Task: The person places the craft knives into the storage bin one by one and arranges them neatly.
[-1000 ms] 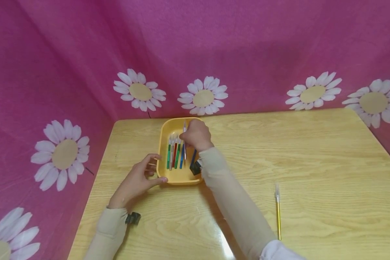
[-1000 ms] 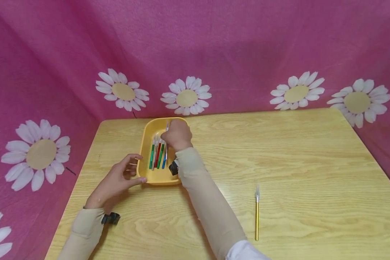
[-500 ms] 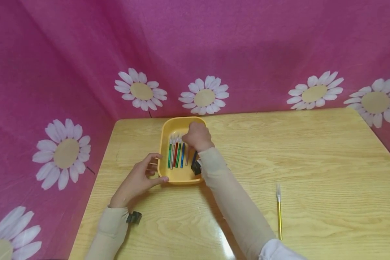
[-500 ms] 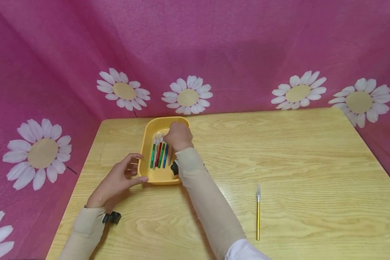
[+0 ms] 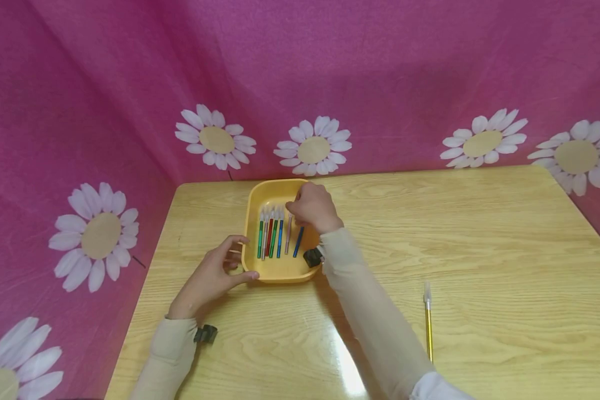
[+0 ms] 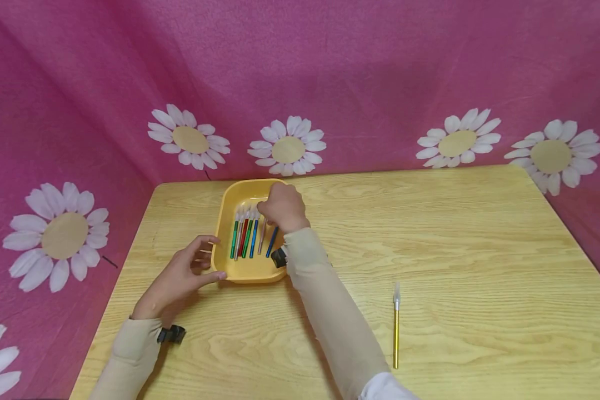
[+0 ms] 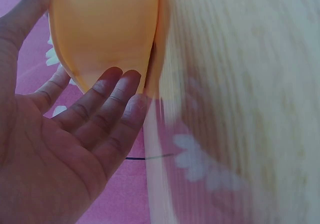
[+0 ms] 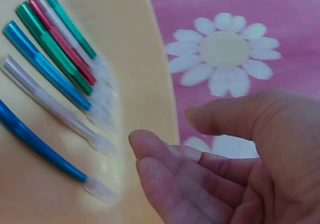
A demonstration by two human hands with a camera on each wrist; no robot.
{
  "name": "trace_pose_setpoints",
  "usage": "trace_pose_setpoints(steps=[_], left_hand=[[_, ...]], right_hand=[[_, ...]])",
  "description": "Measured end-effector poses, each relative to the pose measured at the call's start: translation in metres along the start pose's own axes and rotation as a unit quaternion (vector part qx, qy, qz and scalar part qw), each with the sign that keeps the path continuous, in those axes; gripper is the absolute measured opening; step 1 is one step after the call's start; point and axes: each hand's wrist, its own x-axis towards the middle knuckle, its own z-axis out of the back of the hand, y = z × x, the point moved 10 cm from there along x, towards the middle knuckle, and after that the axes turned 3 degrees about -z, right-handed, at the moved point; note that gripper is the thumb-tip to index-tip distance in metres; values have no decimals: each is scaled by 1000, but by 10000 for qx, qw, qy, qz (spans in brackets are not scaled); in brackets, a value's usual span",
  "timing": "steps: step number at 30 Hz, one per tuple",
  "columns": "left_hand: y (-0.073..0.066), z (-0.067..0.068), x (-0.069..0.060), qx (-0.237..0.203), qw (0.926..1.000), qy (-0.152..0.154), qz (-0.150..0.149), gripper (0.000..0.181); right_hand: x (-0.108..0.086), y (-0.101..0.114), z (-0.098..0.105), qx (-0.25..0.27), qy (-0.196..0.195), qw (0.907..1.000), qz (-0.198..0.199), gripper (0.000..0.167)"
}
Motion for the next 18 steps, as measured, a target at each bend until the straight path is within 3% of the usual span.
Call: trace_pose_setpoints(steps=[7,18], left_hand=[[0,-1,-1,2,9999,62,130,77],[1,-1,-2,23,9999,57,160,75]], right_hand=[[-15,-9,35,83,-470,9986,233,46],[-41,-54,73,185,-633,9976,-228,30]])
